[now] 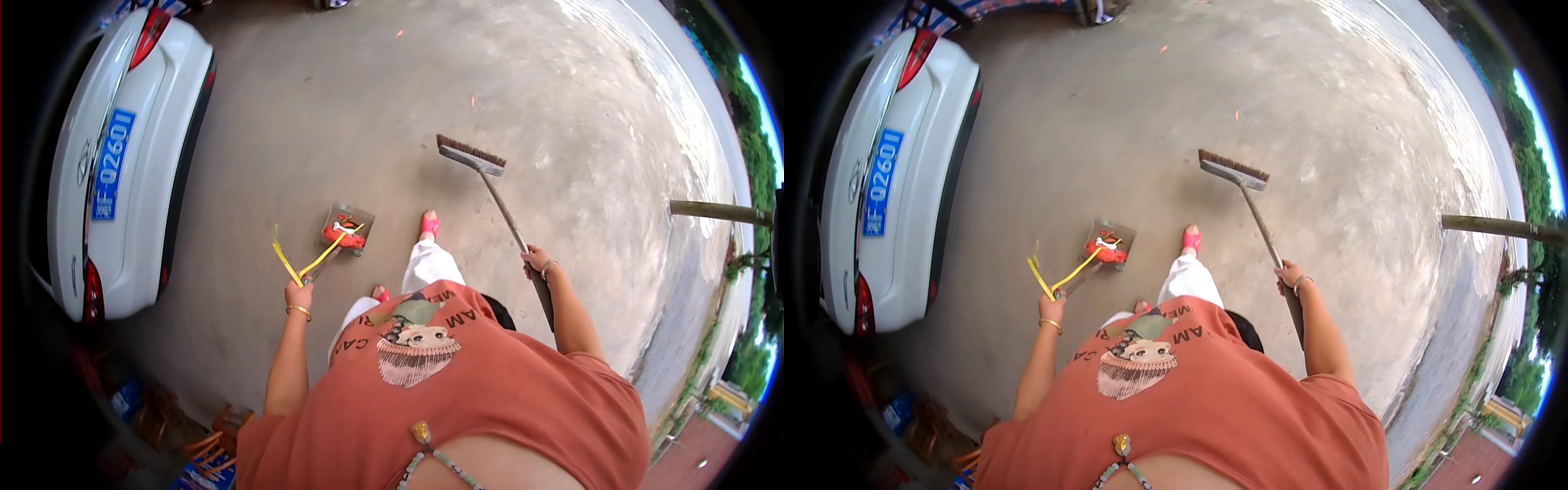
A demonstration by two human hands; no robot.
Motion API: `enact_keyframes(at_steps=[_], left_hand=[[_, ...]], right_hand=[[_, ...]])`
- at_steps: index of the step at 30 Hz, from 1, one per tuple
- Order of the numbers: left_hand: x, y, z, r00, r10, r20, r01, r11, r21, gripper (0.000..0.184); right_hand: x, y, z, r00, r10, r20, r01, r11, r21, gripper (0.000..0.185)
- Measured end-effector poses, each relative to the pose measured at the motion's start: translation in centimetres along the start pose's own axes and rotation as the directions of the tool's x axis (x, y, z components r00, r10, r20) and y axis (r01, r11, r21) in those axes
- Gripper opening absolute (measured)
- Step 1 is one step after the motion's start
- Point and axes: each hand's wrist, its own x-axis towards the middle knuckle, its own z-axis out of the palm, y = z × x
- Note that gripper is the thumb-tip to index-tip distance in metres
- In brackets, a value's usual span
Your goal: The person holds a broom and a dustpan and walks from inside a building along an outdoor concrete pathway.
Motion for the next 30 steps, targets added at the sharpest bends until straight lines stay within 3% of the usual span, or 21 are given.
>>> enact_keyframes(at_steps=[1, 4, 8, 12, 14, 15, 20, 25, 30], left_hand=[[0.4, 2.9, 2.4, 1.0, 0.01, 0.014, -0.011, 0.999, 0.041, 0.02], [3.5, 10.8, 6.4, 1.0, 0.012, 0.019, -0.011, 0.997, -0.072, 0.021], [9.6, 21.0, 11.2, 0.997, 0.041, 0.067, -0.033, 0.994, -0.106, 0.02], [12.3, 30.3, 19.0, 0.99, 0.091, 0.11, -0.086, 0.995, -0.047, 0.02], [13.4, 33.9, 21.1, 0.982, 0.138, 0.132, -0.132, 0.99, -0.058, 0.021], [14.4, 35.9, 21.8, 0.977, 0.159, 0.142, -0.157, 0.987, -0.028, 0.022], [22.4, 47.6, 26.6, 0.941, 0.245, 0.231, -0.296, 0.929, 0.222, 0.026], [30.3, 56.9, 33.2, 0.89, 0.288, 0.354, -0.409, 0.847, 0.34, 0.025], [31.7, 65.6, 46.0, 0.851, 0.274, 0.448, -0.47, 0.777, 0.418, 0.026]], right_hand=[[2.0, -1.1, -3.4, 1.0, -0.023, -0.019, 0.023, 0.999, -0.026, 0.033], [6.3, -6.8, -10.1, 0.995, -0.087, -0.056, 0.082, 0.993, -0.09, 0.022], [9.5, -15.6, -16.7, 0.995, -0.042, -0.092, 0.038, 0.998, -0.046, 0.021], [11.1, -18.1, -24.6, 0.994, -0.012, -0.11, 0.017, 0.999, 0.042, 0.02], [12.6, -18.1, -25.5, 0.993, -0.011, -0.113, 0.016, 0.999, 0.038, 0.02], [14.5, -18.5, -25.5, 0.996, 0.0, -0.084, -0.005, 0.998, -0.056, 0.02], [16.6, -24.5, -25.5, 0.996, 0.063, -0.069, -0.059, 0.996, 0.061, 0.02], [20.3, -29.8, -24.9, 0.986, 0.135, -0.096, -0.127, 0.988, 0.089, 0.016], [23.8, -33.0, -34.4, 0.983, 0.162, -0.089, -0.153, 0.983, 0.104, 0.015]])
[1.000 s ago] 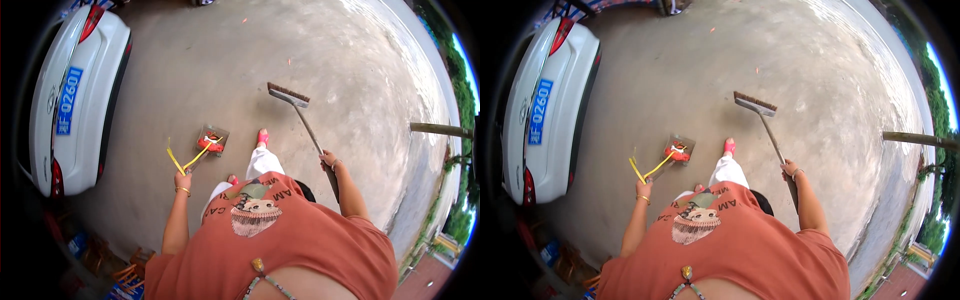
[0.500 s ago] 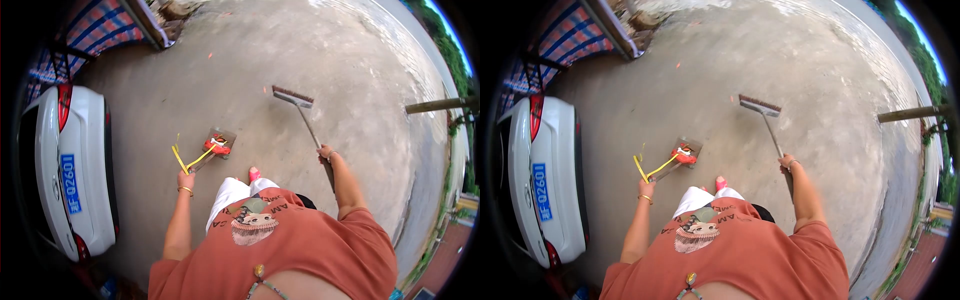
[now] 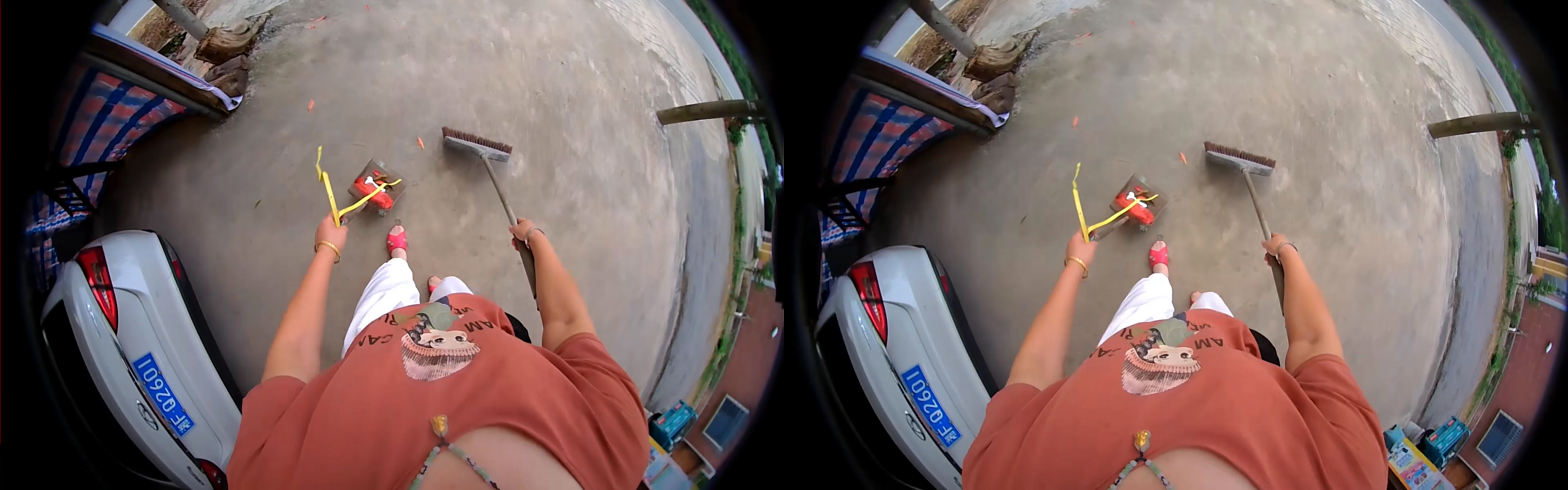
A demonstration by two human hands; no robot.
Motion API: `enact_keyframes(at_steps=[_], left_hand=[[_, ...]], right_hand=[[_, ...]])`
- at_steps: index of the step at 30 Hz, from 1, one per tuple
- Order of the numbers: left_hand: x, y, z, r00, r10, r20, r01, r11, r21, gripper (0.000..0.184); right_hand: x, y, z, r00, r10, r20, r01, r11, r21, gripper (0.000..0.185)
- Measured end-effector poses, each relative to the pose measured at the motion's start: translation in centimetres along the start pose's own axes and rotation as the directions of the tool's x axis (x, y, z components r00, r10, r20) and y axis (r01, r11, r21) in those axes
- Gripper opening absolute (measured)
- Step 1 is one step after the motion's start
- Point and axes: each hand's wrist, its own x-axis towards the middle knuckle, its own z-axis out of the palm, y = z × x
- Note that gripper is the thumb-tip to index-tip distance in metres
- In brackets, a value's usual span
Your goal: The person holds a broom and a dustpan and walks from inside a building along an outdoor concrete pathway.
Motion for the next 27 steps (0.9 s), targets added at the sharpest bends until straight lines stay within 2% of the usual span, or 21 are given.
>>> enact_keyframes(at_steps=[2, 5, 8, 9, 12, 14, 16, 19, 22, 26, 27], left_hand=[[4.4, 3.9, 2.4, 0.999, 0.034, 0.023, -0.035, 0.998, 0.045, 0.027], [9.9, 6.1, 3.7, 0.994, 0.067, 0.084, -0.075, 0.993, 0.093, 0.029], [12.6, 10.0, 3.6, 0.989, 0.042, 0.14, -0.057, 0.992, 0.109, 0.031], [13.4, 11.6, 3.3, 0.986, 0.031, 0.163, -0.048, 0.993, 0.104, 0.032], [17.4, 13.8, 3.5, 0.979, 0.034, 0.2, -0.062, 0.988, 0.138, 0.034], [19.8, 15.3, 3.4, 0.978, 0.031, 0.208, -0.077, 0.973, 0.217, 0.034], [21.0, 16.2, 2.2, 0.978, 0.017, 0.208, -0.06, 0.977, 0.205, 0.034], [20.5, 16.8, 0.1, 0.979, 0.003, 0.202, -0.037, 0.985, 0.167, 0.031], [19.7, 14.1, -0.3, 0.983, 0.024, 0.18, -0.039, 0.996, 0.081, 0.028], [17.5, 11.5, -1.0, 0.987, 0.017, 0.16, -0.024, 0.999, 0.041, 0.025], [16.8, 11.4, -1.8, 0.99, 0.0, 0.139, -0.002, 1.0, 0.016, 0.025]], right_hand=[[2.5, -1.3, -3.0, 1.0, -0.007, 0.008, 0.007, 1.0, 0.007, 0.016], [2.2, -5.8, -2.1, 0.995, 0.084, -0.054, -0.09, 0.987, -0.133, 0.023], [2.9, -7.5, -1.0, 0.99, 0.059, -0.131, -0.108, 0.906, -0.41, 0.029], [3.2, -7.4, -1.2, 0.985, 0.027, -0.17, -0.114, 0.842, -0.527, 0.039], [4.0, -4.0, -2.9, 0.947, -0.28, -0.157, 0.052, 0.616, -0.786, 0.048], [-3.8, -9.0, -7.4, 0.993, -0.119, -0.004, 0.082, 0.706, -0.704, 0.053], [-7.5, -10.6, -11.1, 0.993, -0.074, 0.092, 0.116, 0.757, -0.643, 0.058], [-9.9, -9.3, -11.9, 0.991, -0.086, 0.1, 0.13, 0.756, -0.641, 0.058], [-9.4, -8.3, -10.9, 0.993, -0.112, 0.031, 0.105, 0.748, -0.656, 0.058], [-9.8, -8.9, -10.9, 0.999, 0.031, 0.015, -0.022, 0.921, -0.389, 0.055], [-8.6, -8.6, -11.4, 0.999, 0.02, 0.042, -0.006, 0.949, -0.317, 0.054]])
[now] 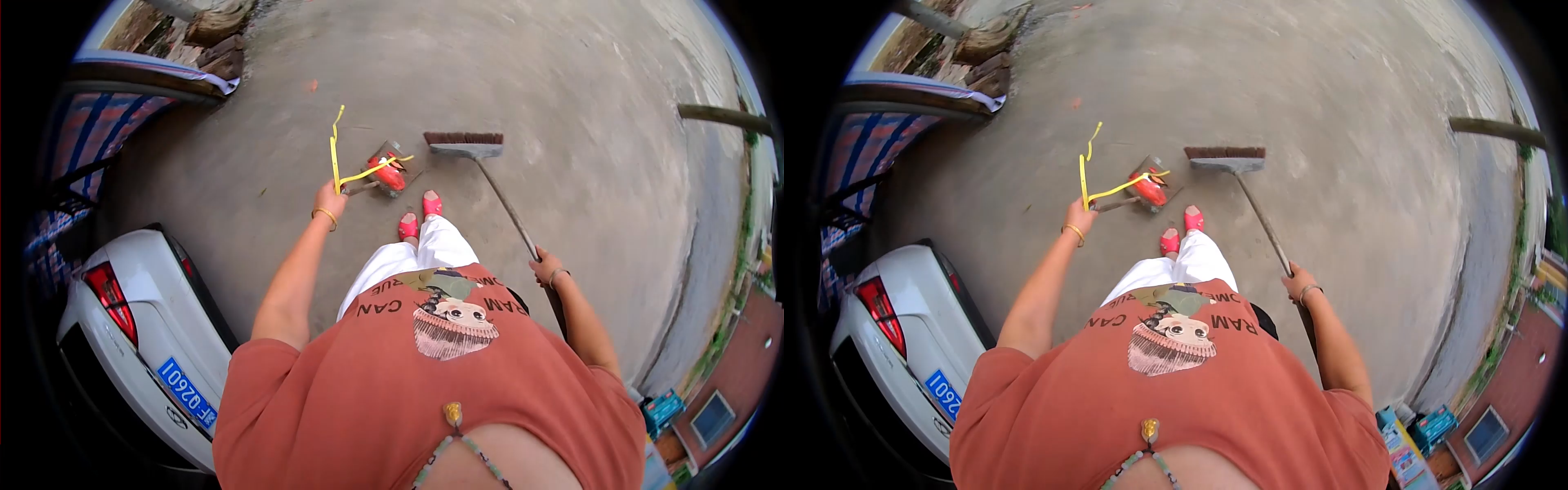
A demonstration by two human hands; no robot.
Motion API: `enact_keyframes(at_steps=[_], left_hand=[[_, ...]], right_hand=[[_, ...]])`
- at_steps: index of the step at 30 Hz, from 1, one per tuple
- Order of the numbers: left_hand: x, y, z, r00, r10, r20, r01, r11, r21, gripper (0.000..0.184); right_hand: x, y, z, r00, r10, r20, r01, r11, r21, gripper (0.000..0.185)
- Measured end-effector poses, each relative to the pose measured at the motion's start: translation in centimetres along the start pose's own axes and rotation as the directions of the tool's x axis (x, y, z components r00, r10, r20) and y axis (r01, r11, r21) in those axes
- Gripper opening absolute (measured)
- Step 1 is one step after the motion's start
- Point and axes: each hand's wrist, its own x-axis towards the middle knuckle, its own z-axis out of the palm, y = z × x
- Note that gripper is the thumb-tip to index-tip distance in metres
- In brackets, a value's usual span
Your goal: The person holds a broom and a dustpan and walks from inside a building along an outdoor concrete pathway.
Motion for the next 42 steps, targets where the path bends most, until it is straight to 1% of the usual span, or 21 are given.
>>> enact_keyframes(at_steps=[2, 4, 6, 9, 10, 13, 14, 16, 18, 21, 24, 27, 29, 30, 31, 32, 34, 37, 38, 41, 42], left_hand=[[-2.7, -1.1, -1.3, 0.997, -0.029, -0.068, 0.024, 0.996, -0.083, 0.024], [-5.9, -2.7, -2.7, 0.988, -0.075, -0.133, 0.046, 0.978, -0.204, 0.023], [-8.8, -3.7, -3.7, 0.978, -0.147, -0.15, 0.089, 0.936, -0.342, 0.022], [-11.5, -6.3, -3.7, 0.948, -0.226, -0.224, 0.113, 0.898, -0.426, 0.02], [-12.3, -7.3, -4.0, 0.93, -0.269, -0.249, 0.115, 0.86, -0.497, 0.019], [-13.4, -7.9, -6.4, 0.91, -0.302, -0.284, 0.142, 0.871, -0.471, 0.018], [-12.7, -8.5, -7.2, 0.906, -0.279, -0.318, 0.119, 0.889, -0.443, 0.018], [-10.2, -8.7, -9.9, 0.893, -0.295, -0.341, 0.136, 0.897, -0.422, 0.017], [-6.9, -8.8, -12.8, 0.872, -0.31, -0.378, 0.167, 0.916, -0.366, 0.016], [-3.4, -8.4, -16.1, 0.86, -0.371, -0.35, 0.211, 0.884, -0.417, 0.018], [-1.0, -8.4, -16.7, 0.861, -0.383, -0.336, 0.298, 0.913, -0.279, 0.02], [2.4, -9.1, -18.7, 0.864, -0.387, -0.322, 0.33, 0.918, -0.218, 0.021], [5.0, -10.7, -20.0, 0.86, -0.403, -0.314, 0.338, 0.909, -0.242, 0.022], [5.9, -10.9, -20.8, 0.859, -0.409, -0.308, 0.345, 0.907, -0.241, 0.022], [6.7, -11.2, -21.5, 0.858, -0.415, -0.303, 0.353, 0.905, -0.239, 0.022], [7.3, -11.3, -22.0, 0.875, -0.403, -0.267, 0.333, 0.903, -0.271, 0.021], [9.4, -13.1, -21.7, 0.891, -0.386, -0.238, 0.327, 0.911, -0.252, 0.02], [11.8, -14.2, -21.8, 0.891, -0.411, -0.193, 0.365, 0.902, -0.231, 0.02], [12.3, -14.0, -22.2, 0.886, -0.421, -0.193, 0.381, 0.899, -0.216, 0.021], [13.5, -13.1, -24.0, 0.879, -0.443, -0.174, 0.412, 0.892, -0.187, 0.026], [13.9, -12.7, -24.8, 0.876, -0.45, -0.171, 0.423, 0.89, -0.173, 0.028]], right_hand=[[2.2, 1.9, -0.7, 0.998, -0.056, 0.042, 0.05, 0.988, 0.143, 0.054], [1.9, 1.0, -1.6, 0.997, -0.05, 0.055, 0.034, 0.967, 0.253, 0.051], [1.7, 0.5, -2.1, 0.997, -0.069, 0.032, 0.06, 0.973, 0.221, 0.05], [2.9, -2.6, -3.1, 0.993, -0.112, 0.021, 0.107, 0.98, 0.17, 0.049], [3.5, -4.2, -3.5, 0.991, -0.132, 0.021, 0.128, 0.98, 0.155, 0.049], [5.2, -9.3, -4.1, 0.983, -0.177, 0.054, 0.169, 0.976, 0.135, 0.046], [5.7, -11.5, -4.3, 0.978, -0.2, 0.06, 0.191, 0.973, 0.126, 0.045], [7.4, -17.3, -5.3, 0.967, -0.244, 0.072, 0.236, 0.966, 0.107, 0.043], [10.5, -23.9, -6.8, 0.95, -0.296, 0.101, 0.297, 0.955, -0.003, 0.04], [10.9, -33.1, -7.8, 0.94, -0.335, 0.057, 0.336, 0.942, -0.011, 0.035], [11.1, -38.8, -7.9, 0.944, -0.33, 0.013, 0.33, 0.94, -0.093, 0.029], [17.1, -44.1, -6.7, 0.918, -0.386, 0.09, 0.396, 0.904, -0.158, 0.025], [18.6, -49.4, -4.6, 0.944, -0.326, 0.045, 0.328, 0.921, -0.209, 0.04], [18.7, -51.5, -3.5, 0.953, -0.301, 0.045, 0.303, 0.926, -0.227, 0.038], [18.9, -53.0, -2.2, 0.96, -0.275, 0.045, 0.277, 0.929, -0.245, 0.036], [19.0, -54.0, -0.7, 0.972, -0.235, 0.011, 0.23, 0.938, -0.261, 0.034], [19.4, -55.3, 2.0, 0.986, -0.155, -0.057, 0.132, 0.948, -0.289, 0.029], [18.8, -55.5, 4.5, 0.986, -0.154, -0.07, 0.098, 0.854, -0.511, 0.028], [18.1, -55.2, 5.0, 0.989, -0.133, -0.069, 0.081, 0.862, -0.5, 0.025], [15.2, -52.9, 6.4, 0.988, -0.155, -0.022, 0.115, 0.815, -0.568, 0.023], [14.5, -52.1, 6.7, 0.989, -0.148, 0.021, 0.135, 0.822, -0.553, 0.022]])
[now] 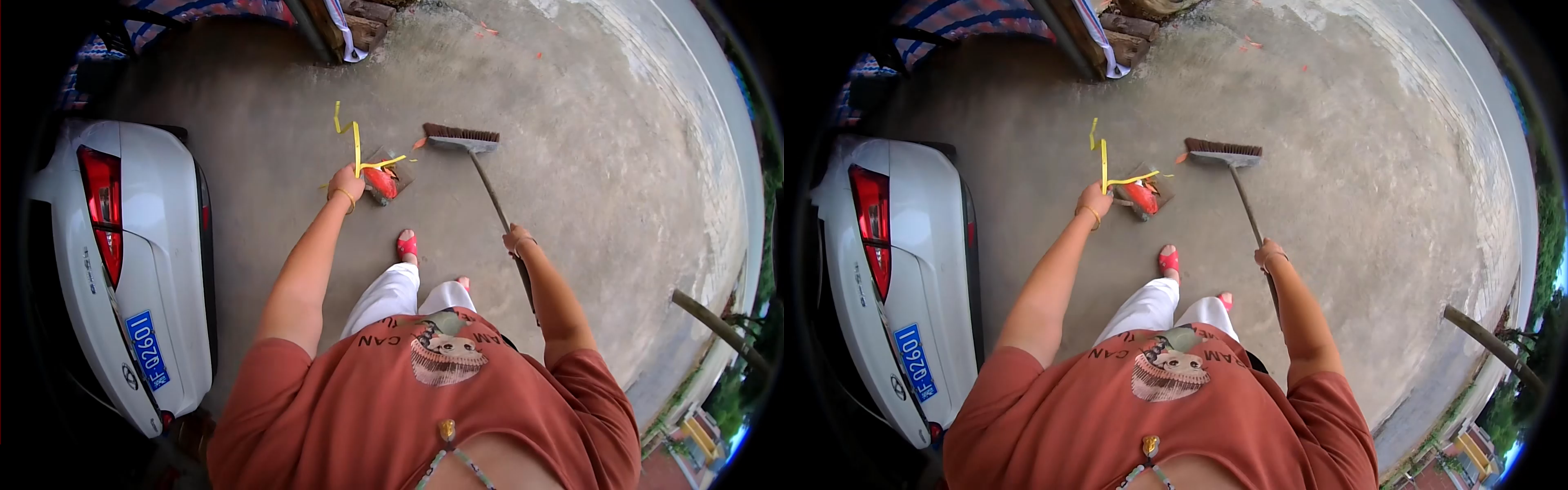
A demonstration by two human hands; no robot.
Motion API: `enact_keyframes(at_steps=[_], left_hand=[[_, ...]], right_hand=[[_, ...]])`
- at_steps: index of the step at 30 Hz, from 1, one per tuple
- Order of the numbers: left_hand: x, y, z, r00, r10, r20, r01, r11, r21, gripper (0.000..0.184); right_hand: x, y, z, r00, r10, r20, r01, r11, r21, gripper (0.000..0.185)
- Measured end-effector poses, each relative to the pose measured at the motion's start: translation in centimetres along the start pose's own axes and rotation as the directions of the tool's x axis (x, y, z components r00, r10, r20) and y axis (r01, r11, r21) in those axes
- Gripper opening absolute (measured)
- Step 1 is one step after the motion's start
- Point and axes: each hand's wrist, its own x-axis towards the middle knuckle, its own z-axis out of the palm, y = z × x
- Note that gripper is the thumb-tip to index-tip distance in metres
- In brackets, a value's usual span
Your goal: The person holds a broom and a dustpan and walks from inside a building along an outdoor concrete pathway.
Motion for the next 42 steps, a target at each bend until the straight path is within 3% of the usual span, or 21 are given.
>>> enact_keyframes(at_steps=[5, 8, 9, 10, 13, 18, 24, 31, 32, 38, 40, 42], left_hand=[[1.7, 0.4, -1.2, 0.999, 0.002, 0.043, -0.004, 0.998, 0.062, 0.032], [0.9, -0.3, -1.8, 1.0, 0.011, 0.021, -0.011, 1.0, 0.022, 0.027], [0.7, -1.1, -1.4, 1.0, 0.016, 0.013, -0.016, 1.0, 0.012, 0.026], [0.6, -2.2, -0.9, 0.999, 0.012, -0.043, -0.014, 0.999, -0.037, 0.018], [0.6, -7.0, 0.9, 0.999, 0.026, -0.018, -0.028, 0.994, -0.11, 0.019], [-6.4, -12.2, 2.1, 0.989, -0.071, -0.132, 0.021, 0.94, -0.342, 0.019], [-17.4, -20.0, 3.2, 0.939, -0.271, -0.211, 0.042, 0.701, -0.712, 0.02], [-24.5, -22.6, 6.9, 0.849, -0.45, -0.279, 0.032, 0.57, -0.821, 0.02], [-24.7, -22.9, 6.5, 0.84, -0.475, -0.262, 0.062, 0.564, -0.824, 0.02], [-20.7, -32.2, 2.3, 0.788, -0.578, -0.214, 0.199, 0.568, -0.798, 0.018], [-19.2, -36.0, 1.1, 0.786, -0.571, -0.235, 0.214, 0.609, -0.764, 0.016], [-18.7, -38.1, -1.0, 0.785, -0.581, -0.214, 0.256, 0.619, -0.742, 0.016]], right_hand=[[-4.4, 4.4, 1.3, 0.96, -0.132, 0.246, 0.092, 0.982, 0.168, 0.022], [-9.1, 6.4, 0.1, 0.946, -0.125, 0.3, 0.04, 0.961, 0.272, 0.031], [-10.0, 7.5, 0.4, 0.946, -0.121, 0.3, 0.034, 0.959, 0.281, 0.043], [-10.7, 7.5, 0.2, 0.945, -0.126, 0.302, 0.046, 0.965, 0.259, 0.047], [-10.7, 7.8, -0.5, 0.955, -0.134, 0.263, 0.085, 0.978, 0.189, 0.052], [-10.8, 8.7, -1.9, 0.967, -0.114, 0.226, 0.078, 0.984, 0.162, 0.052], [-11.4, 6.2, -5.2, 0.941, -0.25, 0.229, 0.217, 0.963, 0.159, 0.041], [-8.2, -1.2, -4.6, 0.893, -0.347, 0.286, 0.379, 0.923, -0.062, 0.042], [-9.1, -2.8, -3.8, 0.897, -0.369, 0.244, 0.4, 0.912, -0.089, 0.032], [-7.8, -19.7, 5.1, 0.875, -0.413, 0.253, 0.481, 0.799, -0.361, 0.033], [-9.4, -25.4, 8.6, 0.885, -0.413, 0.214, 0.464, 0.741, -0.486, 0.038], [-6.8, -26.4, 12.9, 0.842, -0.509, 0.176, 0.459, 0.508, -0.729, 0.044]])
